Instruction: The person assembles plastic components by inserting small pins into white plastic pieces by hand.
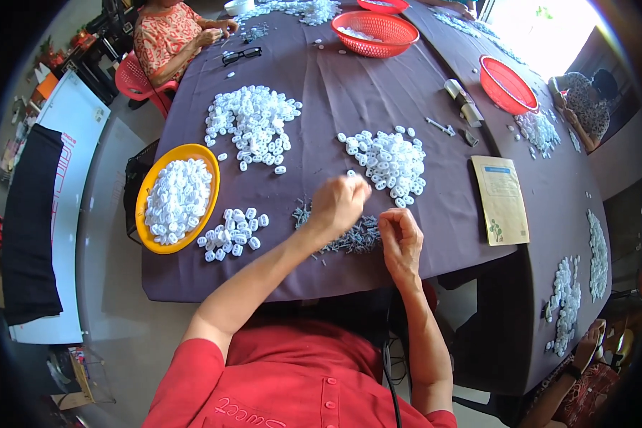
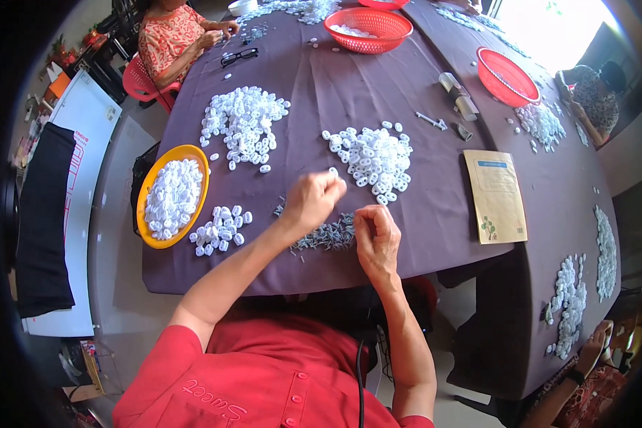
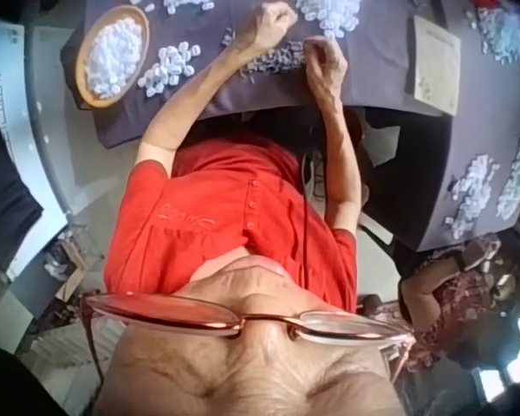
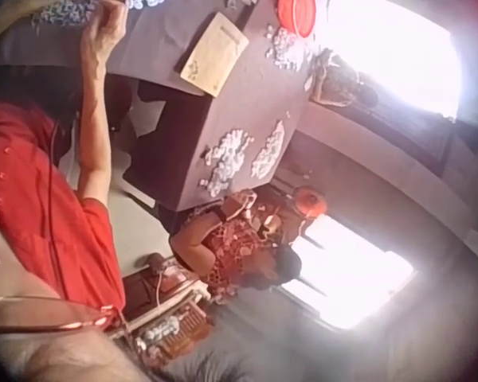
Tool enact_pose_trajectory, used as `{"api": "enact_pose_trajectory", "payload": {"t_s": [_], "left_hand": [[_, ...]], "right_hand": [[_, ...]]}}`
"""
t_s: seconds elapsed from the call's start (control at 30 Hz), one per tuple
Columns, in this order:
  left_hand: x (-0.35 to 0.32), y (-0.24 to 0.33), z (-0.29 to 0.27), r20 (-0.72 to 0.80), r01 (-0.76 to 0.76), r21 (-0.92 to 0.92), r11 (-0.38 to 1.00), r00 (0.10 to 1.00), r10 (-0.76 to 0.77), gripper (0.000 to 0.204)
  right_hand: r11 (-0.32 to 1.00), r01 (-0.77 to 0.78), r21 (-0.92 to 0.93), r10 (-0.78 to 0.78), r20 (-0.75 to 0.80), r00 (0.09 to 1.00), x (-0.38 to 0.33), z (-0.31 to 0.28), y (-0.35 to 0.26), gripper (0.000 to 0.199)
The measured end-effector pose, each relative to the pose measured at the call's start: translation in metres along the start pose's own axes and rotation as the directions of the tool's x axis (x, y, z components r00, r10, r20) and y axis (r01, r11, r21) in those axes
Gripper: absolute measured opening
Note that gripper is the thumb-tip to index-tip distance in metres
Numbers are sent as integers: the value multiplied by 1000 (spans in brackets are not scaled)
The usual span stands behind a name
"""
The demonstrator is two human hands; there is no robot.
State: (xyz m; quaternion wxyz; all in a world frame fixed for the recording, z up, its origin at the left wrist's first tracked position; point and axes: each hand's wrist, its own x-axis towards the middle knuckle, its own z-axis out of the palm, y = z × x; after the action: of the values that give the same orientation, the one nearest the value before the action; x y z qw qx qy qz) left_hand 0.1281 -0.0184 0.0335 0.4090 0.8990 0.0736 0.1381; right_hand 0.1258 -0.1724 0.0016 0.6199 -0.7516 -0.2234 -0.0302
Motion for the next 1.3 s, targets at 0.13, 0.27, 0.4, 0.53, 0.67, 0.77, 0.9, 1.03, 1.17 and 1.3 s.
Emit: {"api": "enact_pose_trajectory", "payload": {"t_s": [0.13, 0.27, 0.4, 0.53, 0.67, 0.77, 0.9, 1.03, 1.17, 1.3], "left_hand": [[38, -12, 14, -69, -33, 227, 973, 996, 50, 15], [52, -20, 28, -60, -63, 357, 932, 994, 91, 15], [59, -26, 39, -20, -73, 440, 895, 996, 92, 15], [61, -14, 28, 34, 11, 360, 933, 999, -25, 17], [56, -14, 29, 36, 31, 390, 920, 998, -50, 16], [57, -11, 35, 34, -53, 472, 880, 999, 42, 10], [59, -13, 39, -37, -27, 447, 894, 998, 49, 10], [49, -10, 18, -28, -100, 123, 987, 994, 104, 8], [7, -16, -18, 26, 118, -496, 860, 992, -121, 12], [-74, -21, -49, 248, 385, -773, 504, 915, -319, 13]], "right_hand": [[997, 31, 75, -24, -99, 995, 1, -3, 5, 3], [986, 167, -30, -169, -122, 978, 5, 3, 2, 8], [990, 121, -78, -129, -102, 986, 3, 3, 0, 8], [988, 141, -57, -146, -83, 986, 3, 3, 3, 6], [985, 163, -60, -167, -75, 983, 3, 3, 2, 6], [985, 158, -62, -163, -84, 983, 3, 2, 1, 6], [986, 161, -36, -163, -82, 983, 4, 4, 2, 6], [971, 212, -110, -221, -84, 972, -2, 5, 0, 11], [967, 224, -123, -235, -76, 969, -4, 7, -1, 10], [952, 276, -130, -286, -65, 956, -3, 6, 1, 11]]}}
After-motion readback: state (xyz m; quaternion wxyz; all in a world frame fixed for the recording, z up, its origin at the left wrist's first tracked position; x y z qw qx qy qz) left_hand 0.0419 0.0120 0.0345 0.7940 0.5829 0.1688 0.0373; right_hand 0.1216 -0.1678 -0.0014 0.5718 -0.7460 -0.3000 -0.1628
